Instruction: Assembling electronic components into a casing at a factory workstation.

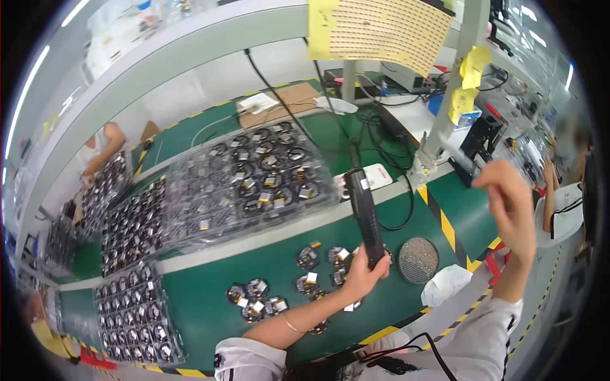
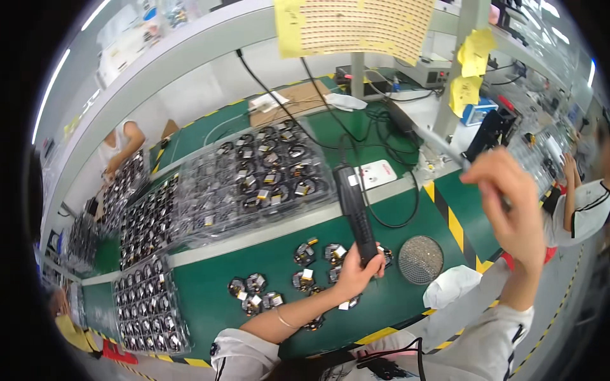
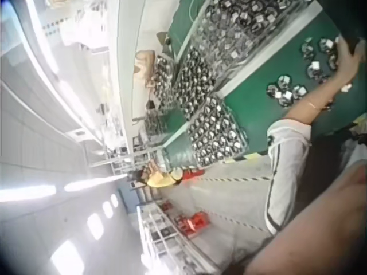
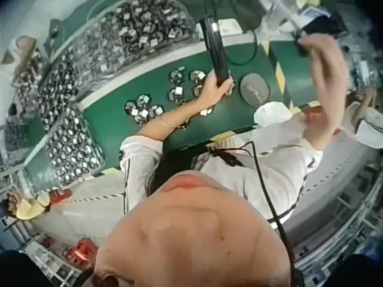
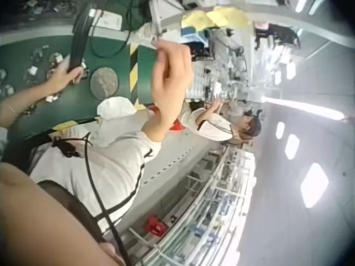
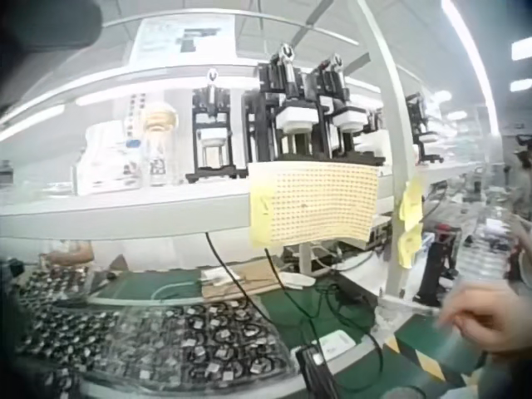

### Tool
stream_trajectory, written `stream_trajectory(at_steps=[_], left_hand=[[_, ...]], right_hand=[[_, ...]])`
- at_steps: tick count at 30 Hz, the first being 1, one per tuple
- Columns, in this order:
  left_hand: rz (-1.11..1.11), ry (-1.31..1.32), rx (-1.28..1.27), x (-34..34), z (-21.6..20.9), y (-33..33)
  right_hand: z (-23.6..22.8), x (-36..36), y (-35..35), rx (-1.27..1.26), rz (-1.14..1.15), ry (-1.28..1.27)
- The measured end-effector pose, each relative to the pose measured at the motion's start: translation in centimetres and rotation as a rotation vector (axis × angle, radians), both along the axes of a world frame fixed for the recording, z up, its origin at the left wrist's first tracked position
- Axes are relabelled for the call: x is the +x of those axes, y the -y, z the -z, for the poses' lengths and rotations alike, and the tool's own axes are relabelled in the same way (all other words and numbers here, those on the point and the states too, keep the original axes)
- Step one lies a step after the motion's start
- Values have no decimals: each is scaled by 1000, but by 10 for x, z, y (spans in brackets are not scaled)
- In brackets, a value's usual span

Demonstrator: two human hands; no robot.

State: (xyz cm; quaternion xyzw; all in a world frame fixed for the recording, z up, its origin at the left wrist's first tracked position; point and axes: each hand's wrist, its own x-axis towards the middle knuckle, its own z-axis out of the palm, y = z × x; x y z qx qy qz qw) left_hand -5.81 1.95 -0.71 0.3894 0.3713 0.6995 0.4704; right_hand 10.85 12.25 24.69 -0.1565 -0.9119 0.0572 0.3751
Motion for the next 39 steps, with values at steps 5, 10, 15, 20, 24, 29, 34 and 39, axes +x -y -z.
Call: stream_trajectory(at_steps=[5,10,15,20,24,29,34,39], left_hand=[[16,7,42,14,-11,-8],[6,-34,16,6,-3,-5],[39,-37,46,20,-2,-8],[15,-33,54,13,-1,-4],[10,-40,52,12,-3,-5],[-43,-9,59,18,-9,-8],[-72,-42,52,9,-10,0],[-66,-29,86,13,-15,-2]], right_hand=[[-108,-109,26,530,-105,-76],[-180,-259,-26,573,-108,4],[-170,-348,-62,509,-50,103],[-166,-373,-14,407,110,219],[-165,-318,-10,288,-284,-117],[-114,-143,52,490,-227,-239],[30,29,86,419,308,-148],[133,119,111,13,659,635]])
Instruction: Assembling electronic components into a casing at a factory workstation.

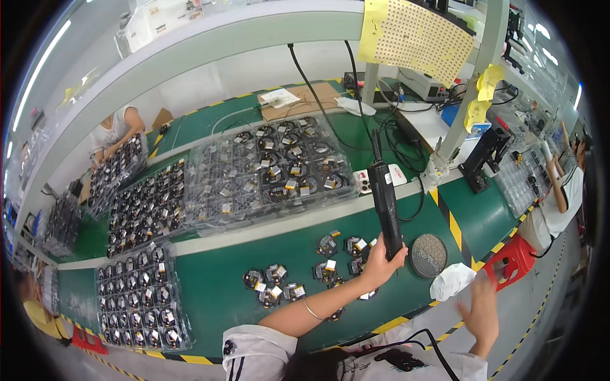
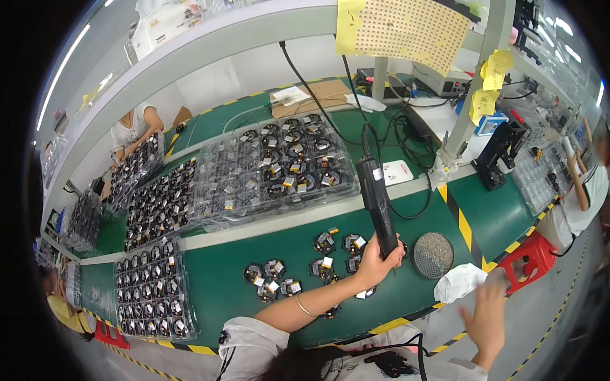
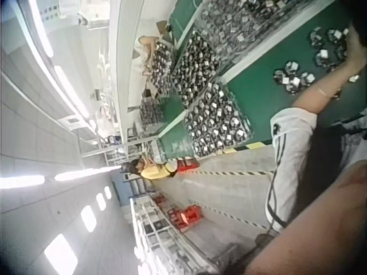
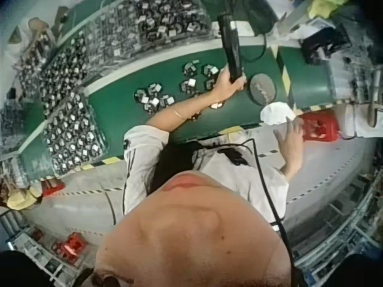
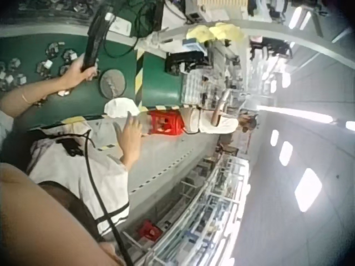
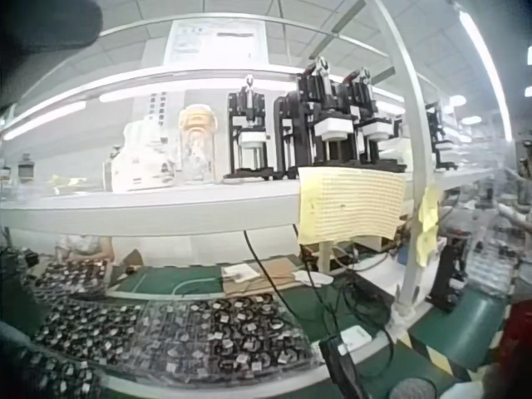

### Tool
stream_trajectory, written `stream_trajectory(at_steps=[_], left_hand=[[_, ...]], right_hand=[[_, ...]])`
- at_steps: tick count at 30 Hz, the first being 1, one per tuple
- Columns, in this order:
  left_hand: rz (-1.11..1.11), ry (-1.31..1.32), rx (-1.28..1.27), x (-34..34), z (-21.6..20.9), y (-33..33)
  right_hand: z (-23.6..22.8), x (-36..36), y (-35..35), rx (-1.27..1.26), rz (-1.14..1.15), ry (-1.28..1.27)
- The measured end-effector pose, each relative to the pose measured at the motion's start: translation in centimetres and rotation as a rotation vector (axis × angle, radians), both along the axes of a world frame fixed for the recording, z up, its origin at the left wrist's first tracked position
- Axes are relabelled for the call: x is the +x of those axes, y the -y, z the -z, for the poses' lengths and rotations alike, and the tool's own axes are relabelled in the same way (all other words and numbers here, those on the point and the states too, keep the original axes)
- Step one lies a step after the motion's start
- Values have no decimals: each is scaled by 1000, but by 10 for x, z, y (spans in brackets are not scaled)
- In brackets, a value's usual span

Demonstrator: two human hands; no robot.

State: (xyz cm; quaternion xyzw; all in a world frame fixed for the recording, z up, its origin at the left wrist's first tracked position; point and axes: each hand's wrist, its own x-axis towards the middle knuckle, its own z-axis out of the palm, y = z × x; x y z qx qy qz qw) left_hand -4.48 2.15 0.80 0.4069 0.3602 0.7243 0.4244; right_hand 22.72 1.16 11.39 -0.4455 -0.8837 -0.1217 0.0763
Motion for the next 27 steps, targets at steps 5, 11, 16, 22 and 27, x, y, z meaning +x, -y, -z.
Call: stream_trajectory(at_steps=[5,11,16,22,27], left_hand=[[-1,12,-20,-1,7,-5],[-15,-29,-9,-9,12,-3],[-26,-20,-18,-11,11,-2],[-15,21,-42,-12,11,-5],[-29,-16,-47,-19,15,-7]], right_hand=[[29,-16,-8,-1510,-682,-1473],[69,-59,-27,-617,47,-1265],[56,-88,-48,40,20,-351],[95,-95,-90,-381,-34,-324],[81,-96,-107,-477,-123,-232]])
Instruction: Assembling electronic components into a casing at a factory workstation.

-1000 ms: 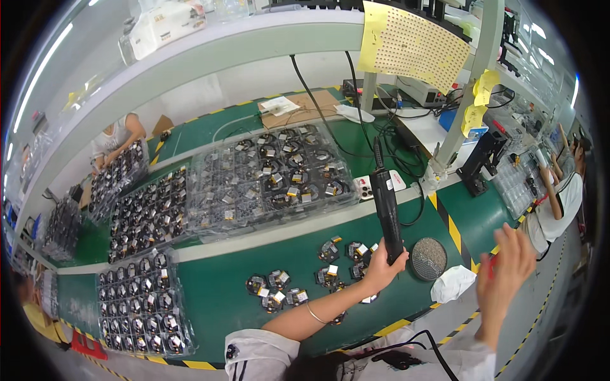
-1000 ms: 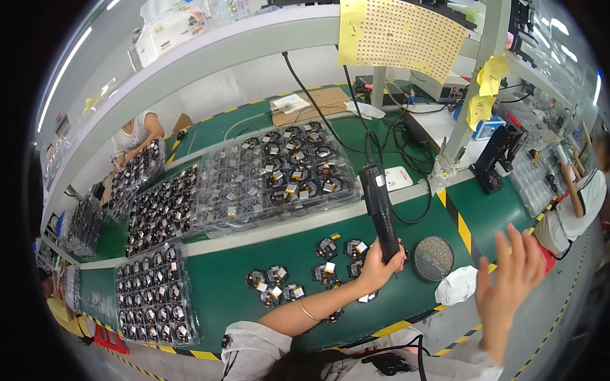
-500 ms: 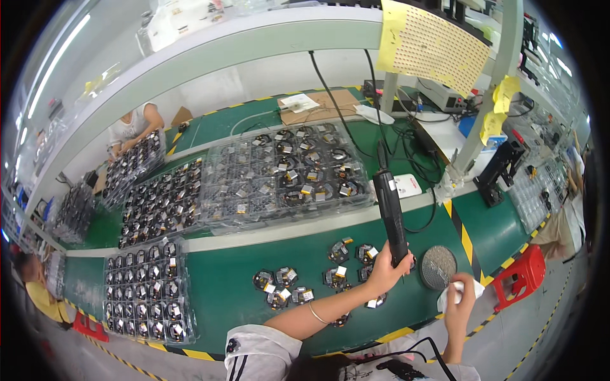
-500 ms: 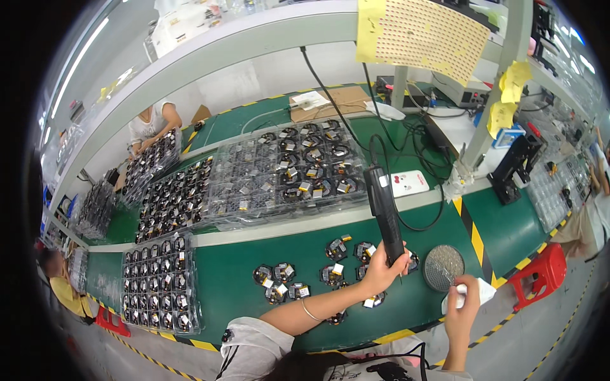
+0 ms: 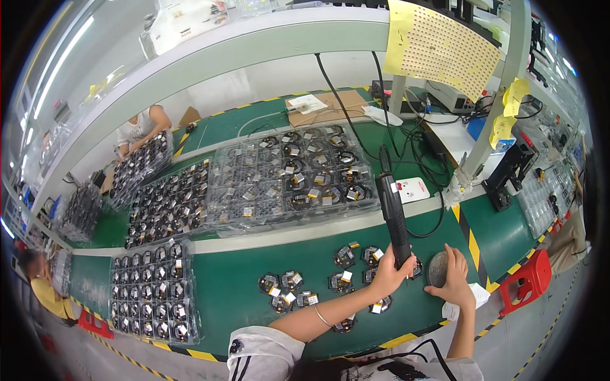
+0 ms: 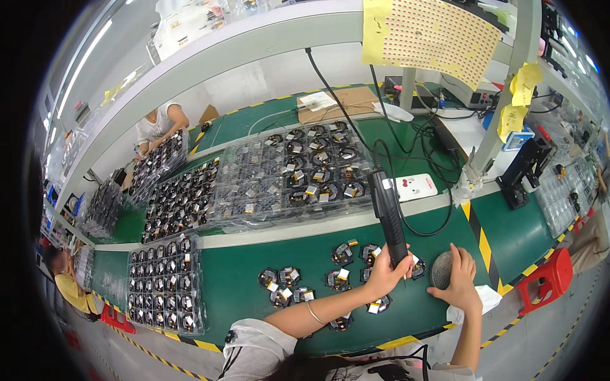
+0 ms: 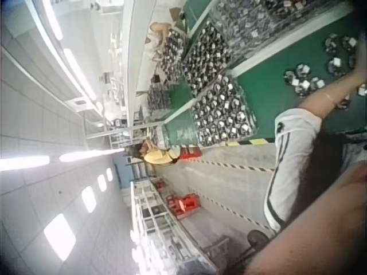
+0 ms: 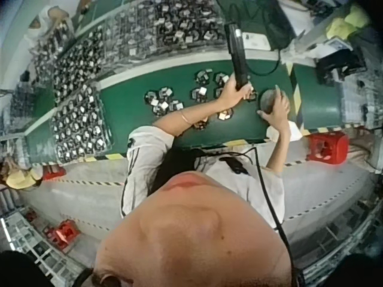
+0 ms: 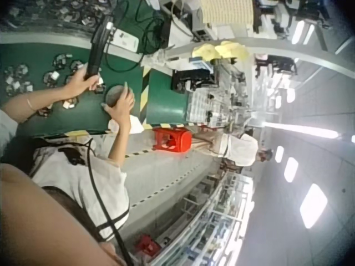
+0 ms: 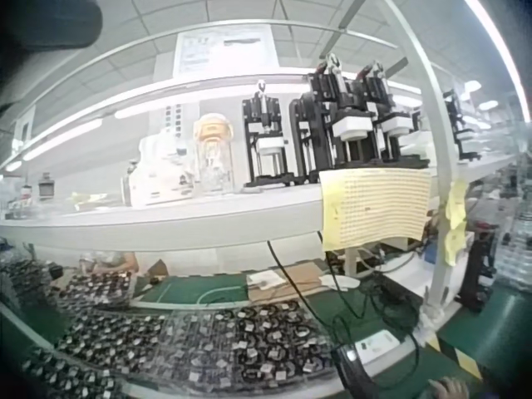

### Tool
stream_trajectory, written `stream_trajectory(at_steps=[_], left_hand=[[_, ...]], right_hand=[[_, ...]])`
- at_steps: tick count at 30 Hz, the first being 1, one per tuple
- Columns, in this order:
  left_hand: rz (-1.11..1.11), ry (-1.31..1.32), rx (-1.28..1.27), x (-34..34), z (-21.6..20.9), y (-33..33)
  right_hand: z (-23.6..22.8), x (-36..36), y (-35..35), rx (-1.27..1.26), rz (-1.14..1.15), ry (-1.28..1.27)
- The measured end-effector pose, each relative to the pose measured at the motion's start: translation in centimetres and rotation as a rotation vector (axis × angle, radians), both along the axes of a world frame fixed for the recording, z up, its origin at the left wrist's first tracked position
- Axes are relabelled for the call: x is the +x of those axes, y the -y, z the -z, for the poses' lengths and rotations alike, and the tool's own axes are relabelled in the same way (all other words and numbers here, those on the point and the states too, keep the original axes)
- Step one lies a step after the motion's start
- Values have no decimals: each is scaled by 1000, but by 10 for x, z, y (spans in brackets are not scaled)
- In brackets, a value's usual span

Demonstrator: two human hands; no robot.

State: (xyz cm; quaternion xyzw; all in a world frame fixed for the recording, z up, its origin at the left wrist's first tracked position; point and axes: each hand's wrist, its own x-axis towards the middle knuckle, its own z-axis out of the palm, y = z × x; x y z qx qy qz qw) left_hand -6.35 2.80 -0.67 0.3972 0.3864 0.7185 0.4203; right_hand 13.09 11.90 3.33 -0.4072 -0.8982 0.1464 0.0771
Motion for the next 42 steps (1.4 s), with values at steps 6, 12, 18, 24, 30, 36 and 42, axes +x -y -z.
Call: stream_trajectory(at_steps=[6,12,18,24,30,36,42], left_hand=[[33,6,-20,7,1,1],[-21,65,-46,9,2,4],[-45,-7,-10,-1,-8,0],[-26,-53,35,-2,-2,-6],[-20,-35,12,-3,-2,-2],[-32,-90,38,-4,-3,-2],[-32,-90,38,-5,-4,-4]], right_hand=[[-30,17,6,-117,2,66],[-16,34,-9,-133,-225,45],[-1,17,-6,-94,-67,-183],[23,17,-2,-34,-15,-495],[31,9,-4,-13,62,-585],[34,2,-8,-62,61,-623],[32,1,-10,-47,51,-610]])
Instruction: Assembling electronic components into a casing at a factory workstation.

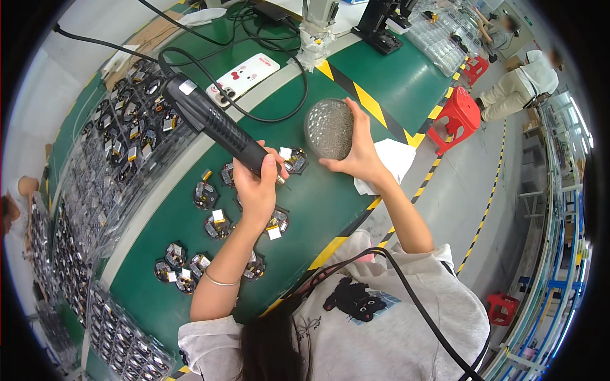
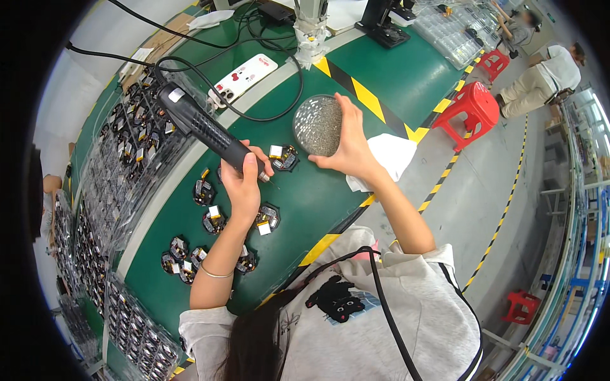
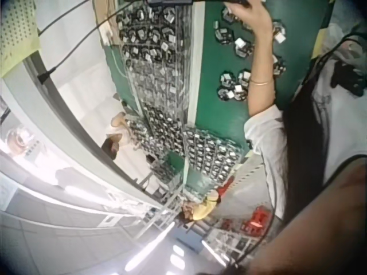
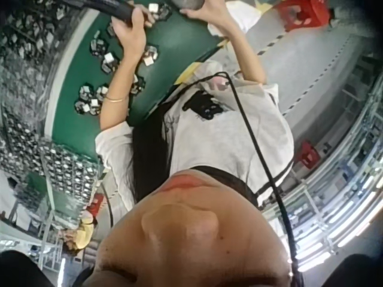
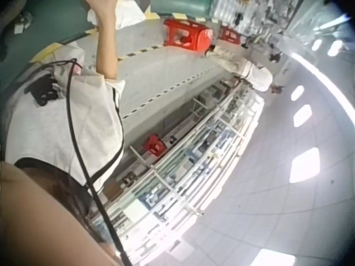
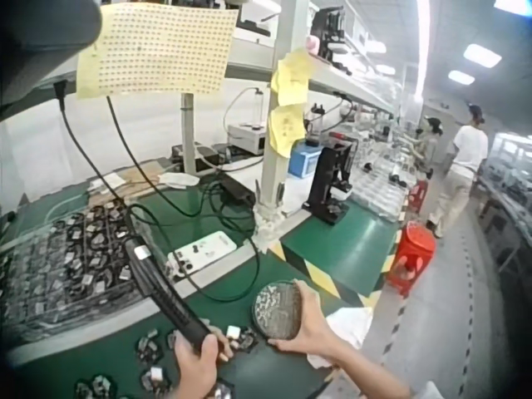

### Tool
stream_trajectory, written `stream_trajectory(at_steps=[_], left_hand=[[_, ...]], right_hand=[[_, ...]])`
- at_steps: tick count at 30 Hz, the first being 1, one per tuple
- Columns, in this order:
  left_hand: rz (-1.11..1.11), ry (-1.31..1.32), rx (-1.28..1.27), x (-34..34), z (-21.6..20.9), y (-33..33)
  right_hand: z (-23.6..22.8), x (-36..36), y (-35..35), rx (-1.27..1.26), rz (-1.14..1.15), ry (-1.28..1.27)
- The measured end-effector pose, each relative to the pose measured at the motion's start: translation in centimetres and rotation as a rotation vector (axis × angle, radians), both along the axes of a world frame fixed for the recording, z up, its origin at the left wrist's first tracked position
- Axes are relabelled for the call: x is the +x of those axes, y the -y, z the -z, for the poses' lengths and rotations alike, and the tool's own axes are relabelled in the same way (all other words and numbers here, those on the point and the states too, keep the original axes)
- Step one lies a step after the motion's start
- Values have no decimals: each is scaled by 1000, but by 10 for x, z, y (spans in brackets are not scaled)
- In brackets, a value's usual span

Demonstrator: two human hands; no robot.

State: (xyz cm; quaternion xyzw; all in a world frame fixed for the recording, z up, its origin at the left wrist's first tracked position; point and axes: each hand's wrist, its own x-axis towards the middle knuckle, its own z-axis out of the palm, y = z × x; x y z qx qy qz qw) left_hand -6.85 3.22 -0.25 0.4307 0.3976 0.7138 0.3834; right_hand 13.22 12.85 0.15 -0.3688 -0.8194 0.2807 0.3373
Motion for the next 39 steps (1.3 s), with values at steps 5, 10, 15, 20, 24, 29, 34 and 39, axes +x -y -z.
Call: stream_trajectory(at_steps=[5,10,15,20,24,29,34,39], left_hand=[[0,9,-16,2,-1,2],[3,27,-45,2,0,4],[31,17,-20,1,1,3],[72,-29,-13,4,1,5],[85,-186,-75,7,-11,10],[328,-756,-126,14,-42,16],[298,-1277,38,-12,-45,3],[227,-1330,44,-18,-19,2]], right_hand=[[-1,-4,-1,-20,94,3],[-1,-4,-1,-46,-23,-35],[-4,2,5,-100,-113,-53],[-11,5,9,3,79,237],[-39,1,7,237,8,485],[-79,-49,18,-593,-698,-698],[-88,-52,-2,-448,-731,-912],[-105,-45,-32,-165,-739,-690]])
